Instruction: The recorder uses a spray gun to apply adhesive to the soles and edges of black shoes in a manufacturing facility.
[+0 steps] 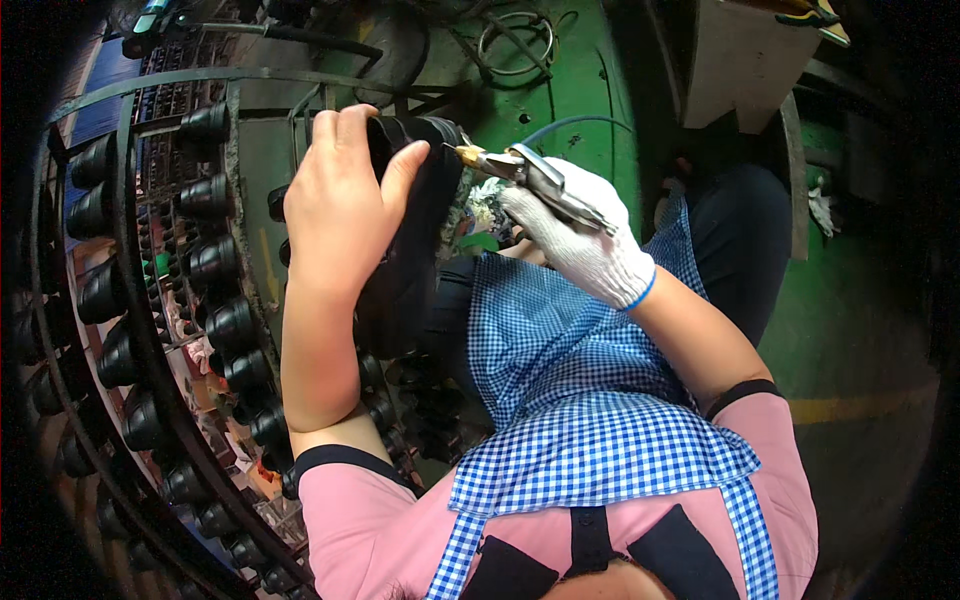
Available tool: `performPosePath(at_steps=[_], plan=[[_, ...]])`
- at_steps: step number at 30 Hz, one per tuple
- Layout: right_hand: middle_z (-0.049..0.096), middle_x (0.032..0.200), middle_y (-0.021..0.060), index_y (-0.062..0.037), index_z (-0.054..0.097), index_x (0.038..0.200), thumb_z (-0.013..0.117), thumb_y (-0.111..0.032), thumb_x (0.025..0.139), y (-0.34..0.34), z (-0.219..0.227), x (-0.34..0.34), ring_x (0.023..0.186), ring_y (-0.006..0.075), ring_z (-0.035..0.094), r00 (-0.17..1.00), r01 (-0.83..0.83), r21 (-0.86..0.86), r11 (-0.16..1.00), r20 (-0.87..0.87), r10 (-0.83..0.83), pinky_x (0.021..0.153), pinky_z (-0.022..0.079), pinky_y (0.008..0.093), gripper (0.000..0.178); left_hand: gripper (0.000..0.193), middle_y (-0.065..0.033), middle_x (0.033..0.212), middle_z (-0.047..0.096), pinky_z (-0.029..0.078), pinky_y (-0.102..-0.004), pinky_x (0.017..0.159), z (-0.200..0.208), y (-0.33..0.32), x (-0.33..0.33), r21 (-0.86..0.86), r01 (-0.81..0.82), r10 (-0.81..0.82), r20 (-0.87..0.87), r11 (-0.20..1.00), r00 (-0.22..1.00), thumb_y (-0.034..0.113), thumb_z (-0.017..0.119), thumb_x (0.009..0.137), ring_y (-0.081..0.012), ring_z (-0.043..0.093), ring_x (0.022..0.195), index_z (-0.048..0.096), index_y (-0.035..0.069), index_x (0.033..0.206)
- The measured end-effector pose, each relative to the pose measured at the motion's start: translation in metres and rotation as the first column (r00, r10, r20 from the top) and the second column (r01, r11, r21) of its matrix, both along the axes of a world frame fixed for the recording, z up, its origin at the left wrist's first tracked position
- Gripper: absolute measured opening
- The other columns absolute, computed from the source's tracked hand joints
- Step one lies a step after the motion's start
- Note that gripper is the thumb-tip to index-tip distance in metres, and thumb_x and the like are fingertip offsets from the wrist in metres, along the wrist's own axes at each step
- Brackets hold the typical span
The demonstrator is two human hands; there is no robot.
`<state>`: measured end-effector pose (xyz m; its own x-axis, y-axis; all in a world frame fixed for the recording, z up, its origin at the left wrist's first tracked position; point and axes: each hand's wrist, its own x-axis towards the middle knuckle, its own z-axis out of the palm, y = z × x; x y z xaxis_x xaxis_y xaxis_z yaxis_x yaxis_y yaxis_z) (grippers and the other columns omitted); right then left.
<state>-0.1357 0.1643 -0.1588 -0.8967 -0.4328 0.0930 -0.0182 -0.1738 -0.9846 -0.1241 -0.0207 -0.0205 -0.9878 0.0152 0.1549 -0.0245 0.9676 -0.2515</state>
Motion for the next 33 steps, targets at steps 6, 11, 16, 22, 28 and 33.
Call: performPosePath(at_steps=[6,11,16,22,28,33], plan=[[0.063,0.08,0.0135,-0.0067,0.07,0.1,0.071,-0.03,0.093,-0.026,-0.004,0.003,0.072,0.0309,0.066,0.994,-0.009,0.076,0.997,-0.109,0.017,0.065,0.052,0.0374,0.024,0.059,-0.0202,0.116,0.064,0.05,-0.0472,0.09,0.003,-0.02,-0.014,0.044,-0.255,0.251,0.087,0.966,0.964,0.053,0.066,0.092,-0.041,0.063,0.107,0.059,0.0,0.119],[0.064,0.08,0.0117,-0.0085,0.072,0.106,0.075,-0.026,0.09,-0.031,-0.006,0.022,0.07,0.0304,0.065,0.976,0.041,0.006,0.999,-0.215,-0.039,0.063,0.053,0.0374,0.024,0.065,-0.0205,0.12,0.064,0.051,-0.0477,0.087,0.001,-0.042,-0.002,0.21,-0.278,0.282,0.011,0.937,0.959,0.059,0.065,0.091,-0.0398,0.064,0.105,0.06,0.004,0.125],[0.057,0.075,0.0095,-0.0017,0.069,0.103,0.079,-0.012,0.088,-0.02,-0.009,0.034,0.063,0.0223,0.057,0.964,0.024,-0.084,0.996,-0.261,-0.045,0.059,0.048,0.0323,0.021,0.065,-0.0022,0.117,0.06,0.048,-0.0251,0.076,-0.005,-0.044,0.048,0.756,-0.356,0.458,0.084,0.549,0.885,0.051,0.059,0.1,-0.0108,0.055,0.094,0.045,0.011,0.15],[0.062,0.079,0.0068,-0.0111,0.069,0.098,0.08,-0.025,0.086,-0.003,-0.013,0.054,0.066,0.0257,0.064,0.97,-0.071,0.038,0.997,-0.229,0.078,0.061,0.051,0.0348,0.022,0.06,-0.0019,0.113,0.055,0.047,-0.0262,0.081,-0.035,-0.028,0.16,0.886,-0.346,0.568,0.12,0.309,0.814,0.047,0.043,0.109,-0.0121,0.052,0.099,0.039,0.007,0.153],[0.061,0.078,0.0077,-0.0109,0.069,0.099,0.079,-0.027,0.086,0.006,-0.013,0.064,0.068,0.0274,0.065,0.972,-0.105,0.075,0.992,-0.203,0.118,0.062,0.052,0.0352,0.023,0.054,-0.0044,0.114,0.056,0.047,-0.03,0.093,-0.046,0.004,0.191,0.911,-0.301,0.609,0.072,0.282,0.79,0.035,0.053,0.107,-0.0148,0.054,0.105,0.042,0.005,0.15],[0.063,0.079,0.0084,-0.011,0.069,0.096,0.079,-0.027,0.086,0.016,-0.013,0.068,0.069,0.0288,0.065,0.966,-0.098,0.162,0.982,-0.221,0.133,0.062,0.052,0.0353,0.022,0.047,-0.0051,0.114,0.055,0.048,-0.0292,0.092,-0.042,0.015,0.204,0.944,-0.275,0.569,0.127,0.182,0.812,0.009,0.061,0.101,-0.0146,0.055,0.106,0.047,0.005,0.146]])
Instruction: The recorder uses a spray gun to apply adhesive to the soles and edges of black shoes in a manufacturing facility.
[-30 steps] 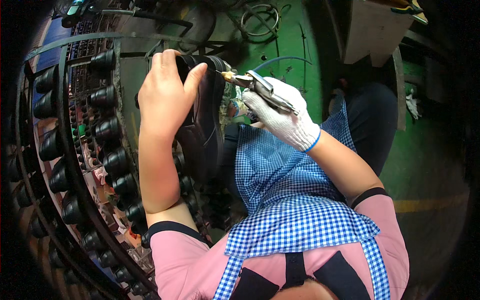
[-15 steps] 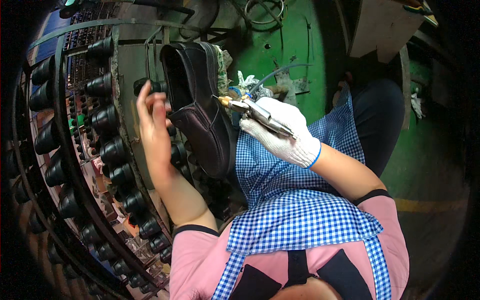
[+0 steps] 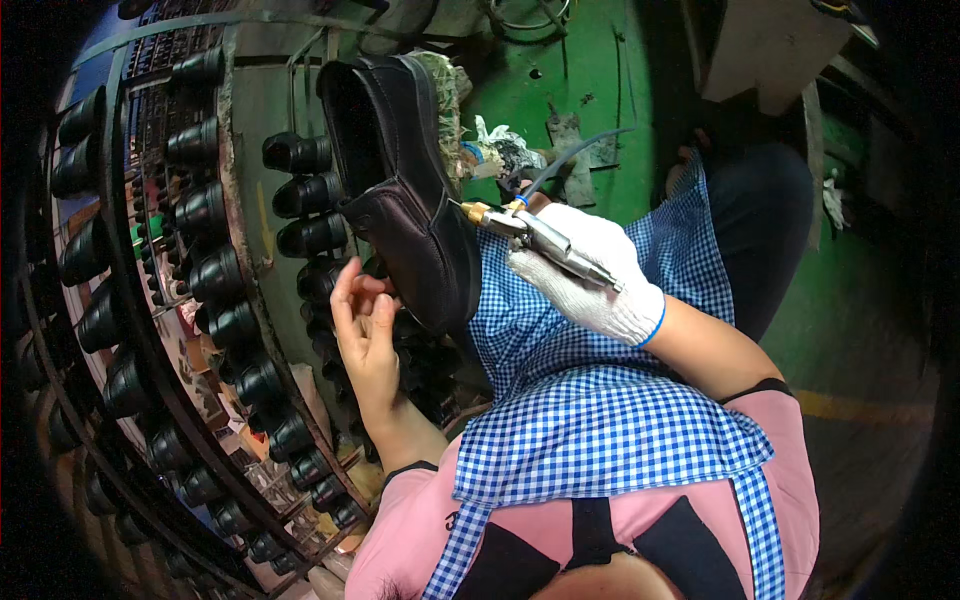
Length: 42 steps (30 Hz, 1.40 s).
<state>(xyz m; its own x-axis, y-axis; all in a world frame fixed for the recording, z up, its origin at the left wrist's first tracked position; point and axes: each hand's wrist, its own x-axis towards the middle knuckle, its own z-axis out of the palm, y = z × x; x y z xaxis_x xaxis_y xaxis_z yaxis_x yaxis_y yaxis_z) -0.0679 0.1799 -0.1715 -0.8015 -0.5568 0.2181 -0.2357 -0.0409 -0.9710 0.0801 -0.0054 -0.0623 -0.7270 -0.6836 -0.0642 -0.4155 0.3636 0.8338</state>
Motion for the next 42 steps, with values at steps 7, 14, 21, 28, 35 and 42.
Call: performPosePath(at_steps=[7,14,21,28,35,42], plan=[[0.061,0.08,0.0095,-0.0078,0.066,0.093,0.076,-0.023,0.088,0.027,0.007,0.001,0.07,0.0276,0.064,0.992,-0.125,0.071,0.99,0.015,0.124,0.063,0.052,0.0348,0.018,0.048,-0.0055,0.113,0.052,0.051,-0.02,0.08,0.007,0.012,-0.002,-0.154,0.205,-0.19,0.11,0.967,0.976,-0.012,0.067,0.084,-0.0125,0.055,0.102,0.063,0.005,0.128],[0.06,0.078,0.0086,-0.0104,0.066,0.09,0.076,-0.028,0.088,0.054,0.011,0.002,0.067,0.0273,0.064,0.99,-0.137,0.076,0.988,-0.03,0.14,0.06,0.052,0.0351,0.02,0.053,-0.0078,0.104,0.057,0.052,-0.0292,0.077,0.027,0.019,-0.026,-0.356,0.417,-0.322,0.295,0.836,0.899,-0.009,0.077,0.076,-0.0192,0.057,0.097,0.068,0.011,0.124],[0.064,0.079,0.0083,-0.0112,0.07,0.095,0.076,-0.031,0.087,0.078,0.017,-0.005,0.067,0.0267,0.067,0.989,-0.117,0.189,0.975,-0.063,0.131,0.061,0.054,0.0345,0.022,0.06,-0.0048,0.123,0.061,0.047,-0.0457,0.099,0.044,0.023,-0.076,-0.609,0.739,-0.541,0.533,0.287,0.65,0.008,0.085,0.066,-0.0301,0.057,0.117,0.071,0.022,0.123],[0.065,0.08,0.0083,-0.0106,0.071,0.095,0.078,-0.03,0.085,0.087,0.019,-0.006,0.067,0.0258,0.067,0.994,-0.033,0.14,0.99,-0.095,0.047,0.058,0.054,0.0333,0.023,0.061,-0.009,0.141,0.058,0.034,-0.0534,0.117,0.061,0.032,-0.129,-0.354,0.934,-0.622,0.721,0.046,0.304,0.012,0.077,0.074,-0.0326,0.05,0.136,0.062,0.012,0.134],[0.064,0.078,0.0088,-0.0085,0.07,0.092,0.08,-0.019,0.083,0.086,0.015,-0.015,0.066,0.0262,0.067,0.994,0.084,0.009,0.996,-0.064,-0.083,0.058,0.053,0.033,0.018,0.072,-0.0127,0.137,0.057,0.042,-0.052,0.111,0.061,0.035,-0.162,-0.317,0.947,-0.655,0.706,0.047,0.269,0.01,0.081,0.068,-0.0371,0.054,0.126,0.059,0.008,0.136],[0.065,0.079,0.0096,-0.0082,0.07,0.093,0.079,-0.019,0.084,0.07,0.019,-0.032,0.068,0.0279,0.067,0.987,0.161,0.006,0.987,-0.016,-0.161,0.06,0.053,0.0341,0.016,0.073,-0.0143,0.131,0.058,0.048,-0.0461,0.099,0.054,0.029,-0.182,-0.434,0.893,-0.628,0.664,0.119,0.406,0.014,0.082,0.072,-0.0384,0.057,0.118,0.055,0.006,0.139]])
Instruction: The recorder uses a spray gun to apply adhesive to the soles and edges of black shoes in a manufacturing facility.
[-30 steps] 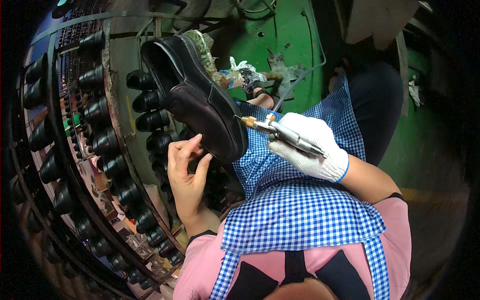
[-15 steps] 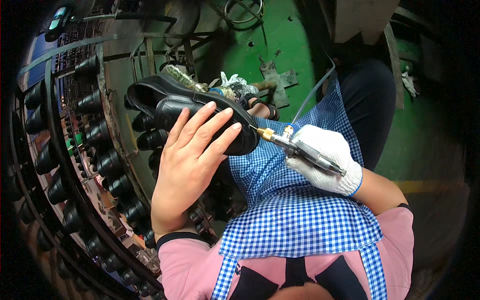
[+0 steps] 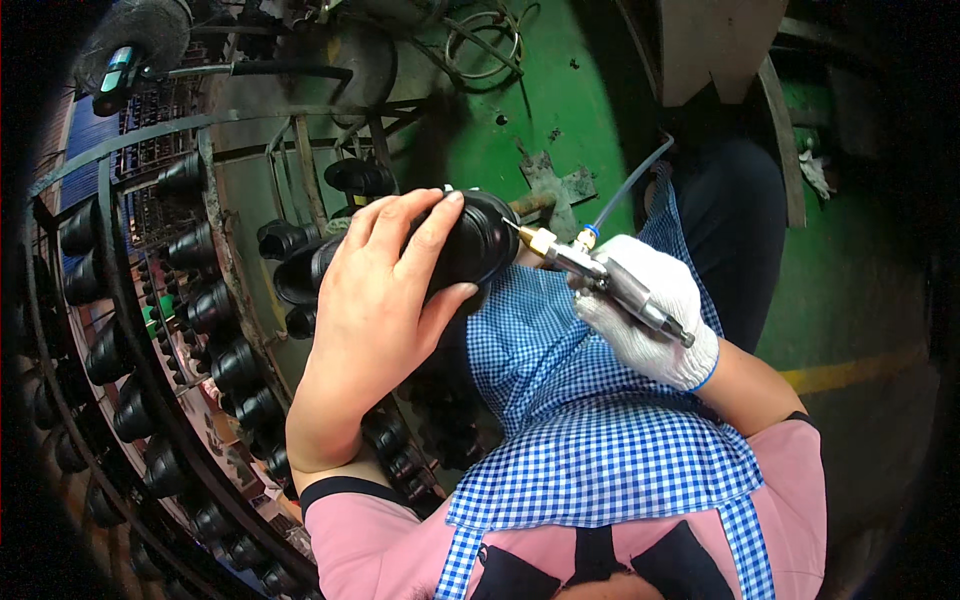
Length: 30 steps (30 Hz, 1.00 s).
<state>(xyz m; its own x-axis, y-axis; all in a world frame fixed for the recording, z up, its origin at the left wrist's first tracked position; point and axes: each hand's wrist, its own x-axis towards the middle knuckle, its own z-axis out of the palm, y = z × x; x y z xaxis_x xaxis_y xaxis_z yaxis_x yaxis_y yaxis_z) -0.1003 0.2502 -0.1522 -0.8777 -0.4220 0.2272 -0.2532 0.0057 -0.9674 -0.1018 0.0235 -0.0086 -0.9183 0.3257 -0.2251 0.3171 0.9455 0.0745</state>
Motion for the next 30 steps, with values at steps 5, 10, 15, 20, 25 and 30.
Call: performPosePath(at_steps=[5,10,15,20,25,30], plan=[[0.065,0.081,0.011,-0.0066,0.072,0.098,0.079,-0.02,0.086,-0.02,-0.001,-0.014,0.069,0.0279,0.067,0.995,0.065,0.024,0.998,0.078,-0.067,0.06,0.053,0.0336,0.02,0.065,-0.0159,0.126,0.059,0.05,-0.0434,0.095,-0.006,-0.007,-0.012,-0.066,-0.06,0.053,-0.1,0.996,0.994,0.027,0.078,0.082,-0.0361,0.059,0.112,0.054,0.005,0.139],[0.065,0.08,0.0105,-0.0059,0.073,0.101,0.078,-0.014,0.087,-0.047,-0.006,-0.033,0.066,0.0263,0.066,0.986,0.165,-0.093,0.982,0.022,-0.163,0.059,0.052,0.0334,0.018,0.058,-0.0159,0.121,0.06,0.051,-0.0425,0.091,-0.01,-0.014,-0.028,-0.138,-0.095,0.07,-0.174,0.986,0.982,0.031,0.074,0.087,-0.0353,0.061,0.109,0.055,0.003,0.134],[0.063,0.078,0.0111,-0.0059,0.071,0.098,0.077,-0.018,0.088,-0.073,-0.011,-0.043,0.065,0.0276,0.065,0.987,0.162,-0.15,0.975,0.039,-0.158,0.059,0.051,0.0341,0.017,0.055,-0.0155,0.111,0.062,0.054,-0.0415,0.084,-0.016,-0.029,-0.044,-0.246,-0.164,0.108,-0.224,0.955,0.969,0.038,0.071,0.089,-0.0339,0.064,0.101,0.059,0.0,0.127],[0.063,0.078,0.0115,-0.0063,0.07,0.097,0.076,-0.024,0.09,-0.096,-0.011,-0.042,0.066,0.0288,0.066,0.985,0.153,-0.132,0.979,0.104,-0.14,0.06,0.053,0.0361,0.02,0.059,-0.0169,0.108,0.064,0.055,-0.0432,0.085,-0.015,-0.049,-0.055,-0.262,-0.248,0.188,-0.234,0.933,0.954,0.047,0.069,0.09,-0.0352,0.066,0.101,0.061,-0.002,0.122],[0.063,0.079,0.0109,-0.0071,0.071,0.101,0.076,-0.024,0.089,-0.109,-0.012,-0.035,0.068,0.0283,0.066,0.988,0.123,-0.21,0.97,0.12,-0.099,0.061,0.052,0.0358,0.021,0.06,-0.0173,0.112,0.066,0.053,-0.0445,0.09,-0.01,-0.061,-0.062,-0.239,-0.395,0.36,-0.178,0.887,0.916,0.052,0.068,0.09,-0.0366,0.066,0.105,0.062,0.0,0.12],[0.064,0.082,0.0108,-0.0085,0.072,0.105,0.075,-0.025,0.09,-0.111,-0.016,-0.026,0.069,0.0288,0.066,0.99,0.124,-0.128,0.984,-0.047,-0.131,0.061,0.053,0.0367,0.023,0.068,-0.02,0.118,0.068,0.05,-0.0407,0.096,-0.012,-0.077,-0.07,-0.195,-0.528,0.514,-0.124,0.826,0.849,0.057,0.068,0.089,-0.0323,0.066,0.111,0.062,-0.003,0.119]])
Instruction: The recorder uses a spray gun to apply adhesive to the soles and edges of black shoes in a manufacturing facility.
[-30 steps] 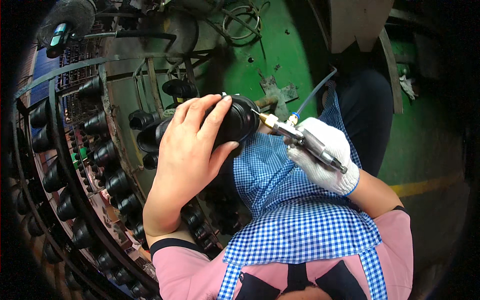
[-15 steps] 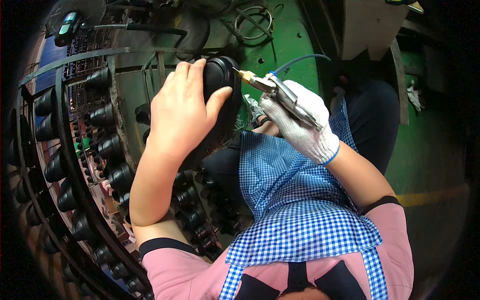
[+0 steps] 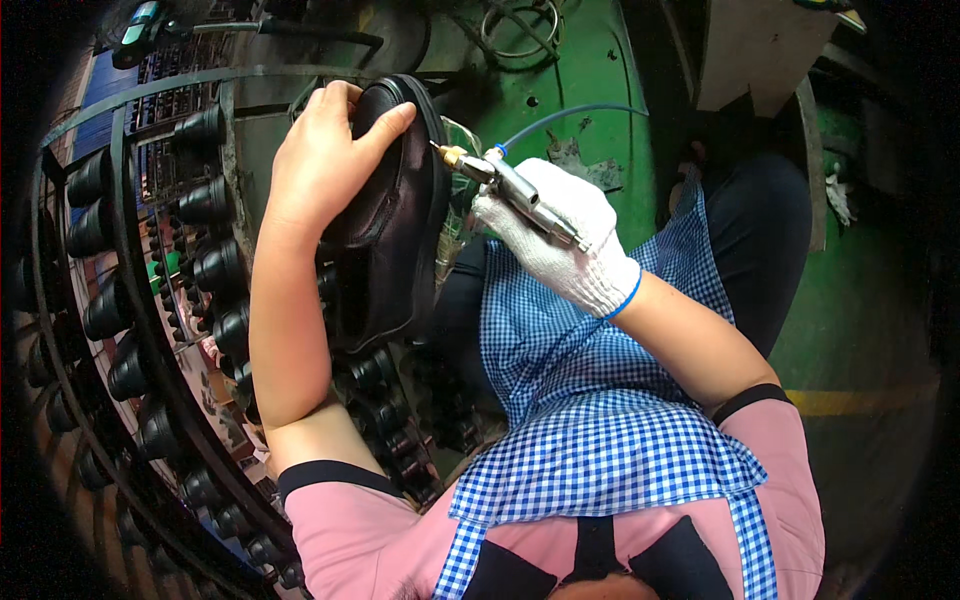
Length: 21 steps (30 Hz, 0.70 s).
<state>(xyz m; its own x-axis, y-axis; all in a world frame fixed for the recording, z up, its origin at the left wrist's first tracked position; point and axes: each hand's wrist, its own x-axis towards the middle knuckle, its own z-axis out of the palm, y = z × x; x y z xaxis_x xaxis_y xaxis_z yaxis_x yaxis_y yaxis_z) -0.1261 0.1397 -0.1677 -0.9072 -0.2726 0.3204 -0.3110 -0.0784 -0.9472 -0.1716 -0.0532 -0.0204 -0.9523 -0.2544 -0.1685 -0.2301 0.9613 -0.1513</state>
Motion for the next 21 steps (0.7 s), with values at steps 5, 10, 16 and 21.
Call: performPosePath(at_steps=[5,10,16,21], plan=[[0.063,0.08,0.0094,-0.003,0.071,0.102,0.08,-0.009,0.085,-0.001,0.003,0.014,0.065,0.0223,0.063,0.998,-0.019,0.006,1.0,-0.058,0.019,0.06,0.051,0.0309,0.02,0.071,-0.0192,0.105,0.069,0.05,-0.0374,0.09,-0.007,-0.022,0.002,0.034,-0.073,0.075,-0.077,0.997,0.994,0.06,0.072,0.085,-0.0293,0.066,0.099,0.065,-0.005,0.111],[0.064,0.081,0.0097,-0.0027,0.072,0.104,0.081,-0.008,0.083,0.0,0.002,0.024,0.066,0.0231,0.065,0.994,-0.028,-0.001,1.0,-0.103,0.028,0.06,0.052,0.0314,0.023,0.071,-0.0206,0.107,0.069,0.05,-0.0365,0.091,-0.01,-0.03,0.007,0.039,-0.124,0.128,-0.113,0.991,0.985,0.061,0.071,0.084,-0.0296,0.066,0.1,0.066,-0.005,0.109],[0.063,0.078,0.0104,-0.003,0.071,0.101,0.081,-0.009,0.083,0.002,0.005,0.036,0.066,0.0237,0.065,0.993,-0.06,-0.01,0.998,-0.101,0.058,0.06,0.052,0.0318,0.021,0.089,-0.0241,0.122,0.066,0.049,-0.0423,0.1,-0.012,-0.041,0.011,0.025,-0.236,0.237,-0.095,0.971,0.967,0.074,0.063,0.08,-0.0365,0.064,0.115,0.063,-0.007,0.118],[0.063,0.078,0.0099,-0.0039,0.071,0.098,0.08,-0.01,0.084,0.009,0.004,0.047,0.065,0.0237,0.064,0.99,-0.135,0.034,0.99,-0.029,0.136,0.062,0.053,0.0319,0.018,0.093,-0.0244,0.124,0.066,0.048,-0.043,0.101,-0.016,-0.049,0.011,0.023,-0.293,0.294,-0.092,0.956,0.952,0.077,0.061,0.079,-0.0365,0.063,0.118,0.063,-0.007,0.12]])
